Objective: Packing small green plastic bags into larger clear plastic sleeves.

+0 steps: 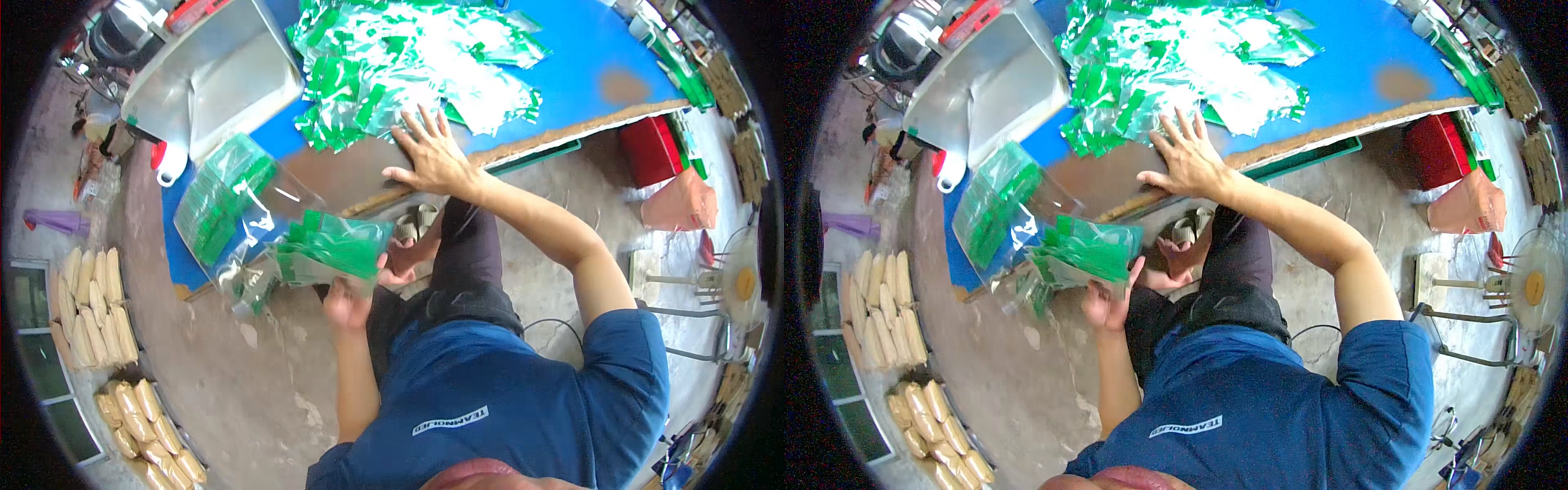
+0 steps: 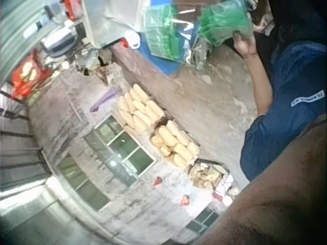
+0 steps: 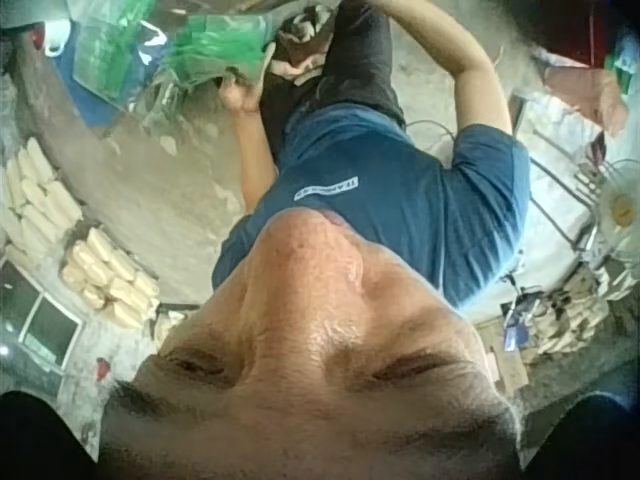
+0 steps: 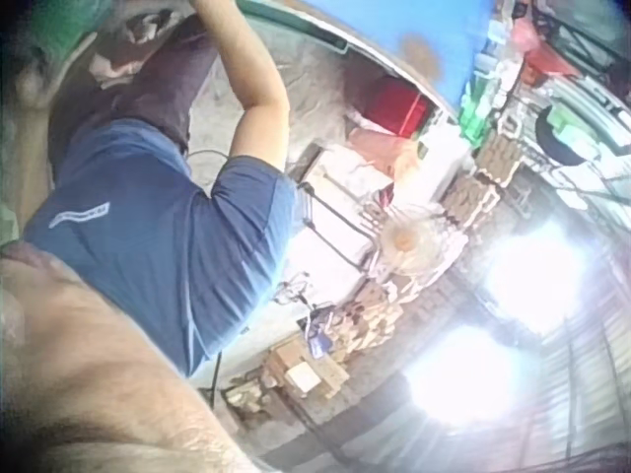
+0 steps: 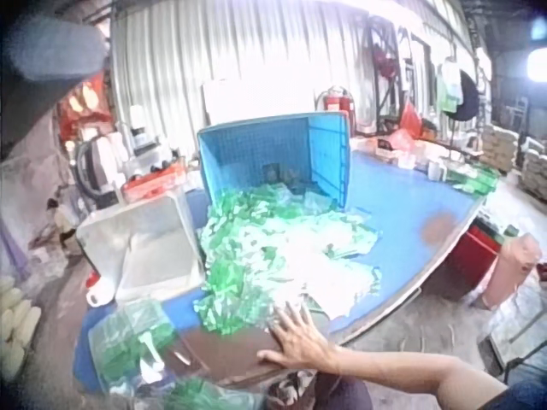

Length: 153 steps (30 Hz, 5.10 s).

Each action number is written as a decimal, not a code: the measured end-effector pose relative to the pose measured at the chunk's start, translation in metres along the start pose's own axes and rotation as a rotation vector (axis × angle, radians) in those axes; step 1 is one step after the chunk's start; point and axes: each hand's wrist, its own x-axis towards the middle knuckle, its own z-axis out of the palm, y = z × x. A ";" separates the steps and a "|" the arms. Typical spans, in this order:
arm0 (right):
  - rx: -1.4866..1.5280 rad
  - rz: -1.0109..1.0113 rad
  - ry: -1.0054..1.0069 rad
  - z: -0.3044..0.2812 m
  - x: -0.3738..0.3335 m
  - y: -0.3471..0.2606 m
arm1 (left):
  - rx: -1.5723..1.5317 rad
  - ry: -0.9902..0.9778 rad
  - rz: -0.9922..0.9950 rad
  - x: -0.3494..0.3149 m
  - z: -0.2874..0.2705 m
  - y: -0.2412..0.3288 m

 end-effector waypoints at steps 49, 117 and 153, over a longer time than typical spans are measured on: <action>1.009 -0.156 -0.145 -0.039 -0.045 -0.022 | 0.319 0.179 -0.234 0.041 0.023 -0.040; 0.439 -0.055 -0.159 -0.028 -0.030 -0.013 | -0.014 -0.041 -0.143 0.032 -0.005 -0.029; 0.199 -0.314 -0.069 -0.008 0.007 -0.035 | 0.116 0.008 0.016 0.008 -0.050 -0.003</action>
